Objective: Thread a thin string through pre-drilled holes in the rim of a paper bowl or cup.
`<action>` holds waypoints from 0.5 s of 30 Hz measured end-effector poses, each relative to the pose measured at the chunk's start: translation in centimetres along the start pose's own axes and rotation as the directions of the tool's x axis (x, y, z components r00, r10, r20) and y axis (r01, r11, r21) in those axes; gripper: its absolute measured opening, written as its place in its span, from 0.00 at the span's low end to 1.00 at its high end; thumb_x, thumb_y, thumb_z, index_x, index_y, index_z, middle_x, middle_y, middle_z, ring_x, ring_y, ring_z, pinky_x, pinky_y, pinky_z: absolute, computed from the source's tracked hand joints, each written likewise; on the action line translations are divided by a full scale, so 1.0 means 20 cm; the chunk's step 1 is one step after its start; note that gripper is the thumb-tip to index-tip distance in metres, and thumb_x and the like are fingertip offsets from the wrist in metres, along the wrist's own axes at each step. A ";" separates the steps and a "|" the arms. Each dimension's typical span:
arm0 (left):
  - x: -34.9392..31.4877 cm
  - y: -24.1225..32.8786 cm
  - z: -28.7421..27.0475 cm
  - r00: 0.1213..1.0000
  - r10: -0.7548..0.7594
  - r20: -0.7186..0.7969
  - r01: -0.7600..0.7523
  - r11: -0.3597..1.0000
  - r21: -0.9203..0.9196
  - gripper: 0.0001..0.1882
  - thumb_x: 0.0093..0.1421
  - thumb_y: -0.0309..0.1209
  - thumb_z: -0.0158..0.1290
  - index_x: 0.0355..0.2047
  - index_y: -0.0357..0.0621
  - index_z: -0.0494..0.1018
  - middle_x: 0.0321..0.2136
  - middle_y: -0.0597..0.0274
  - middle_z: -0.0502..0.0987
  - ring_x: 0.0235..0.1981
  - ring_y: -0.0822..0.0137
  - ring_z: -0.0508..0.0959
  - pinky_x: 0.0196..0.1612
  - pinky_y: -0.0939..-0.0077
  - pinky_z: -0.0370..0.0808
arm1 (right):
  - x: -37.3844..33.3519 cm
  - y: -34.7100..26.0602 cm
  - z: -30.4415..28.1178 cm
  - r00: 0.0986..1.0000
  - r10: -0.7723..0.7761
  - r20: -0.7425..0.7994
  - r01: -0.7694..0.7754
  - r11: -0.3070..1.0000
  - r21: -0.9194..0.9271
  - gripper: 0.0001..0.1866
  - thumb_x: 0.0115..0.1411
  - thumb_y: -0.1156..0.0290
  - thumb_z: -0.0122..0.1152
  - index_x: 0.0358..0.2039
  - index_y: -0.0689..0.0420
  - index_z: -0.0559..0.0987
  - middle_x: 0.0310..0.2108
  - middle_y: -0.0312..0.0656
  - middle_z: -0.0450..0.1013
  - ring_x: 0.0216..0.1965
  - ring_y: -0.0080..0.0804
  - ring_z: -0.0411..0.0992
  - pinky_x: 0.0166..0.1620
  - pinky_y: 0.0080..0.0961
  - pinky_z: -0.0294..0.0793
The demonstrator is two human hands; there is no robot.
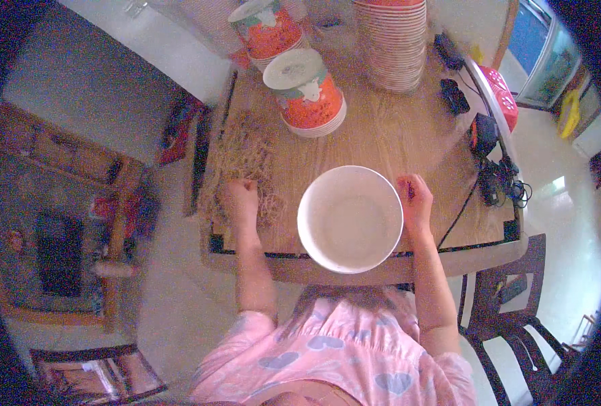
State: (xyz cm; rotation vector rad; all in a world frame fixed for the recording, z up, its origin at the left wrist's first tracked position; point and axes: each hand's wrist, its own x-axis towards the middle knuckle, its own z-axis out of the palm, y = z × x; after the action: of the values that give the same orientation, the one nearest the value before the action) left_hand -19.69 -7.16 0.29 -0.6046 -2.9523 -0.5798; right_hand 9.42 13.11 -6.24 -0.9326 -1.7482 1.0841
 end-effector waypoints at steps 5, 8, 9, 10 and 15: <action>0.03 -0.19 0.20 0.984 0.097 -0.150 -0.082 0.991 0.108 0.12 0.48 0.40 0.59 0.25 0.44 0.78 0.32 0.56 0.74 0.44 0.52 0.70 0.32 0.52 0.72 | 0.00 -0.07 0.01 1.000 0.000 0.031 0.000 1.000 -0.018 0.02 0.53 0.79 0.54 0.29 0.61 0.74 0.27 0.43 0.71 0.29 0.28 0.70 0.34 0.22 0.69; 0.04 -0.18 0.23 0.995 0.046 -0.083 -0.034 0.989 0.142 0.10 0.48 0.36 0.59 0.24 0.42 0.77 0.30 0.55 0.76 0.39 0.55 0.74 0.33 0.58 0.72 | 0.00 -0.07 0.00 0.999 -0.031 0.012 0.032 0.998 -0.055 0.02 0.53 0.79 0.54 0.29 0.61 0.74 0.27 0.43 0.71 0.29 0.29 0.70 0.34 0.23 0.69; 0.05 -0.19 0.23 0.995 0.053 -0.083 -0.041 0.989 0.139 0.10 0.48 0.36 0.59 0.24 0.42 0.77 0.30 0.55 0.76 0.39 0.55 0.74 0.33 0.58 0.72 | 0.00 -0.07 0.00 0.998 -0.059 -0.002 0.059 0.996 -0.070 0.03 0.53 0.79 0.54 0.29 0.61 0.75 0.27 0.42 0.72 0.29 0.30 0.71 0.34 0.23 0.69; 0.07 -0.22 0.21 0.996 0.032 -0.085 -0.041 0.993 -0.107 0.09 0.49 0.34 0.58 0.24 0.41 0.76 0.27 0.55 0.76 0.35 0.57 0.75 0.32 0.62 0.72 | 0.00 -0.08 0.00 0.998 -0.058 -0.001 0.058 0.996 -0.069 0.03 0.53 0.79 0.54 0.29 0.61 0.75 0.27 0.42 0.72 0.29 0.30 0.71 0.34 0.23 0.69; 0.13 -0.18 0.01 0.964 0.037 -0.262 -0.187 0.797 -0.574 0.08 0.49 0.31 0.58 0.24 0.38 0.75 0.21 0.58 0.75 0.23 0.66 0.74 0.29 0.73 0.70 | 0.00 -0.08 -0.01 0.999 0.015 0.050 -0.009 0.992 -0.125 0.03 0.53 0.79 0.55 0.29 0.61 0.75 0.28 0.43 0.72 0.30 0.30 0.71 0.35 0.23 0.70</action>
State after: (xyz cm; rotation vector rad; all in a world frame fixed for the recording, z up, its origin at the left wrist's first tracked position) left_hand -23.45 -9.33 -0.76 -0.6837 -2.4521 -1.4780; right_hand 9.27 12.60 -4.68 -1.0009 -1.8721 1.0231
